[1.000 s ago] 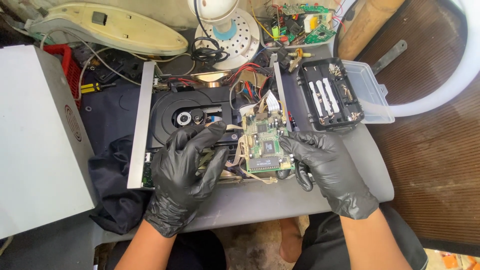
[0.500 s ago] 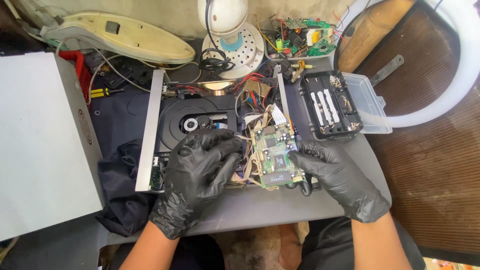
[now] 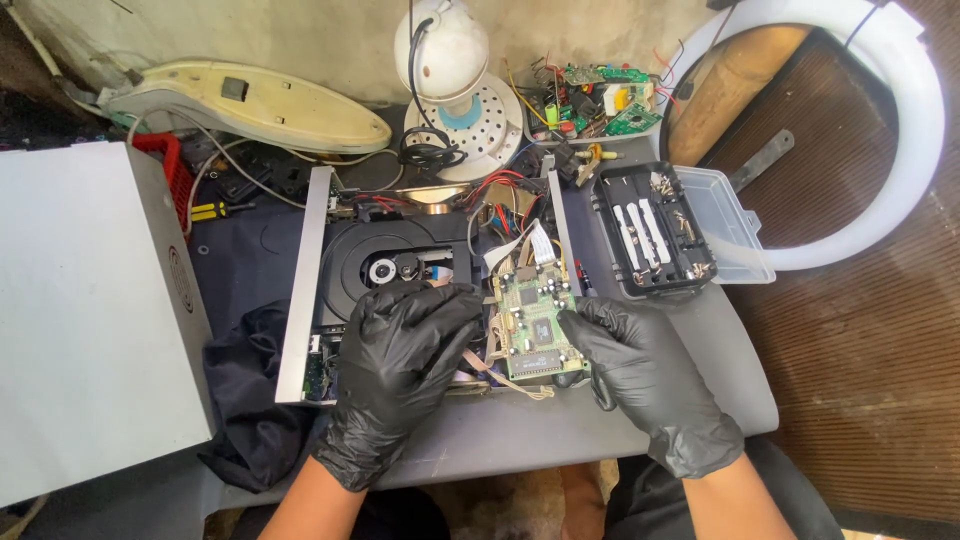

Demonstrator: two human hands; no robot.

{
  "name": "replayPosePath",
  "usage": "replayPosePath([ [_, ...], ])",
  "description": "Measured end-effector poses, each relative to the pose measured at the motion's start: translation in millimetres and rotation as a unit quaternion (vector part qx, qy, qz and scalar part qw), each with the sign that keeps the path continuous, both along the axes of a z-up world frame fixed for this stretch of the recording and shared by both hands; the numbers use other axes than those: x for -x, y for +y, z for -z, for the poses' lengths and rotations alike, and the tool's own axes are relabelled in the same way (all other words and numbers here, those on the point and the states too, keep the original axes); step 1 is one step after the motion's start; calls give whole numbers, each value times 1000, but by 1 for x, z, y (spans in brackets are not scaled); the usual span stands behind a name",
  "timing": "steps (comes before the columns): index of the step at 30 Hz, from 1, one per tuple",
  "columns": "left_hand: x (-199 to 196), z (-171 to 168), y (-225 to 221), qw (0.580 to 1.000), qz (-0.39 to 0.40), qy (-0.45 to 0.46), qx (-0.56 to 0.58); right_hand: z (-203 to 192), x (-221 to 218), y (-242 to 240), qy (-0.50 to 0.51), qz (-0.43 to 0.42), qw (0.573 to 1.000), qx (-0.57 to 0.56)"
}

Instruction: Detaching ribbon cables and removing a circuit board from an electronic device during disassembly.

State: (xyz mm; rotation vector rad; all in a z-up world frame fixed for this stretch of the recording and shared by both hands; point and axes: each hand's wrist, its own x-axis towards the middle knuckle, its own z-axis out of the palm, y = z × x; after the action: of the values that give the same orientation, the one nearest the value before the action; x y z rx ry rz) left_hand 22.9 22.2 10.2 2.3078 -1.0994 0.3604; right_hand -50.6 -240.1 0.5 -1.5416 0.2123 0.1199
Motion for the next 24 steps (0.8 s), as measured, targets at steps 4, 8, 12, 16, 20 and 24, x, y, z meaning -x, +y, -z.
replayPosePath([
  [4,0,22,4,996,-31,-60,53,0,-1,8,29,80,996,16],
  [8,1,21,-8,978,-68,-102,167,-27,-3,11,59,123,990,-29],
  [12,-18,34,4,982,-89,-151,67,-41,1,17,83,124,988,-23],
  [16,-2,-14,-4,983,-20,-107,151,-33,5,12,117,146,982,-3],
  [20,-3,-8,-5,990,-29,-98,102,-6,4,5,80,169,981,-43],
  [24,-5,-8,-3,994,-33,-55,89,-46,-2,24,145,187,970,56],
])
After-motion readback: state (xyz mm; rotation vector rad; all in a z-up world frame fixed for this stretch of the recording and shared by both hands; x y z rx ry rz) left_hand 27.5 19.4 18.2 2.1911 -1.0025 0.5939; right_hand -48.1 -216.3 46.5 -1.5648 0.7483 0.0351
